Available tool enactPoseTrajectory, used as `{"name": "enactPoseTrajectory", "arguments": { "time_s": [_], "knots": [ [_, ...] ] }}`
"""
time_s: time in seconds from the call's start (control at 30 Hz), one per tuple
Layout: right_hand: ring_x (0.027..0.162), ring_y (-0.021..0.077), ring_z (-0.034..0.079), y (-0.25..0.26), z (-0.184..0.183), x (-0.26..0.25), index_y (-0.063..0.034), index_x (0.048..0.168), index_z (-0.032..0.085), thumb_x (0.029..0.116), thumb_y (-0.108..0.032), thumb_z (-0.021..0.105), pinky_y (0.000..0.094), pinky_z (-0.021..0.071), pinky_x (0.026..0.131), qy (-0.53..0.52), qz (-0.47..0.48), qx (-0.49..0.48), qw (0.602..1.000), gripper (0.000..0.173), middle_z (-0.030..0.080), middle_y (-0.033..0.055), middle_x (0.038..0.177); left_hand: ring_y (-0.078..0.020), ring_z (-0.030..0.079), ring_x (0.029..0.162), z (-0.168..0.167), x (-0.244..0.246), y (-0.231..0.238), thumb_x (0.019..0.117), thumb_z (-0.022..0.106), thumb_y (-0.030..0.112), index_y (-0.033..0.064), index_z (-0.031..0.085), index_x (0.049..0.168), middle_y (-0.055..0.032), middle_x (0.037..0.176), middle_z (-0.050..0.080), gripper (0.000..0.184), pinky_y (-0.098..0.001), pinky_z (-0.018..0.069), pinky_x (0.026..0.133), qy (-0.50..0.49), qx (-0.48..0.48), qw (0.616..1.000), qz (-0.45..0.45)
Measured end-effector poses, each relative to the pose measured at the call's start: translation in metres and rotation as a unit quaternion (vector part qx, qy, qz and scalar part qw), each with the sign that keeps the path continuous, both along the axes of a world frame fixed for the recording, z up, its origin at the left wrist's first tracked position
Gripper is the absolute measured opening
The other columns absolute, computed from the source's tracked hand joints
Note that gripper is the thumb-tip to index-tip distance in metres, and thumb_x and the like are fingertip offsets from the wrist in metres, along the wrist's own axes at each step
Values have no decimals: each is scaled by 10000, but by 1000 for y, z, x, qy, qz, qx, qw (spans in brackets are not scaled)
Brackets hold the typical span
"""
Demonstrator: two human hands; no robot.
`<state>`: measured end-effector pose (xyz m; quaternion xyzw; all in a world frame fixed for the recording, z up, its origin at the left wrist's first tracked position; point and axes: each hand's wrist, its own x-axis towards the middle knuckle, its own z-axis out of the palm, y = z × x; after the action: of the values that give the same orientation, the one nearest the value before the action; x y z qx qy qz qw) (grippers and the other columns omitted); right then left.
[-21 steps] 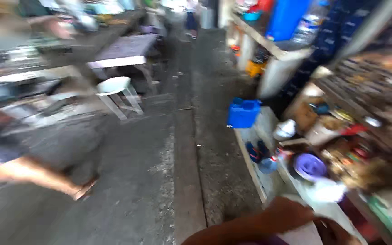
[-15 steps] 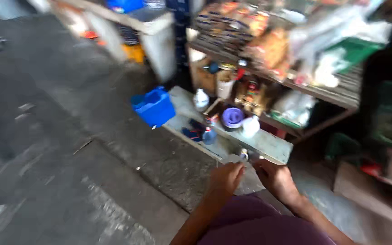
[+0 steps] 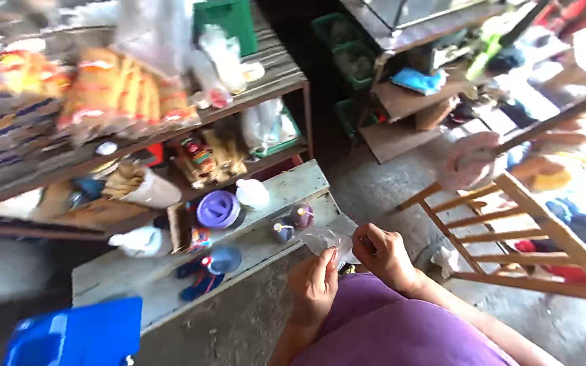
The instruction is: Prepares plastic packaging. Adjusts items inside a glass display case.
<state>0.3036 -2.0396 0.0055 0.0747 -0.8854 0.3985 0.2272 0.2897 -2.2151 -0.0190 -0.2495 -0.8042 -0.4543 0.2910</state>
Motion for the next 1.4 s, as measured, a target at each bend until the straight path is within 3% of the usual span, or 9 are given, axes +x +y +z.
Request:
{"name": "enactPoseTrajectory", "arguments": {
  "time_s": [0.37,0.5,0.57,0.63,0.77,0.87,1.07,1.23,1.4],
  "knots": [
    [540,-15,482,178,-25,-44,14,898,674,914,-68,609,132,401,506,-9,-144,-205,968,106,577,8,642,28,653,757,-8,-81,196,1061,551,214,-14,679,979,-36,829,698,274,-131,549,732,-57,46,984,-160],
    [570,-12,489,282,-24,-59,31,1246,653,1058,-211,523,174,445,549,-83,-77,-292,950,333,599,-8,710,63,608,781,-3,-132,285,1089,487,218,-46,639,1011,-20,849,651,315,-110,519,752,-100,31,976,-193],
    [544,-7,471,324,-22,-62,23,1362,598,1036,-356,581,189,439,530,-103,-54,-290,950,500,576,-28,670,63,609,791,1,-155,324,1095,456,202,-62,638,1026,-33,867,657,328,-107,515,760,-100,11,975,-199],
    [524,-7,444,358,-19,-66,8,1282,655,960,-436,693,178,403,510,-119,-35,-262,957,550,553,-35,634,53,597,749,4,-170,359,1105,423,215,-50,635,1019,-42,847,652,349,-105,504,723,-96,-10,973,-210],
    [560,59,544,398,-19,-81,-28,989,721,976,-223,659,228,477,551,-109,-85,-184,973,205,638,36,679,8,518,576,2,-191,403,1060,531,356,-23,629,1069,-12,696,563,392,-146,473,564,-134,-38,955,-262],
    [629,57,589,421,-19,-97,-51,960,733,969,-190,648,206,505,594,-56,-152,-118,980,163,676,37,756,-45,537,550,1,-206,426,937,695,313,-23,660,1106,-15,678,595,377,-206,489,530,-157,-74,945,-277],
    [822,134,682,454,-25,-145,-65,940,721,960,-183,634,254,566,704,-17,-213,-36,976,149,726,95,966,-101,654,820,2,-256,477,845,661,125,28,644,862,-101,942,677,100,-195,541,668,-117,-81,963,-228],
    [1006,248,717,479,-19,-197,-25,1231,676,916,-353,739,406,604,823,-70,-242,9,968,459,726,139,1166,-99,638,713,-4,-311,515,864,674,131,0,652,936,-88,854,678,150,-219,549,643,-124,-104,948,-274],
    [706,232,713,498,-21,-278,-77,1075,743,990,-193,591,395,582,574,-90,-259,70,959,209,723,96,891,-110,658,729,-5,-388,538,955,612,182,-20,691,1106,-99,928,716,264,-240,567,668,-127,-131,921,-345]
  ]
}}
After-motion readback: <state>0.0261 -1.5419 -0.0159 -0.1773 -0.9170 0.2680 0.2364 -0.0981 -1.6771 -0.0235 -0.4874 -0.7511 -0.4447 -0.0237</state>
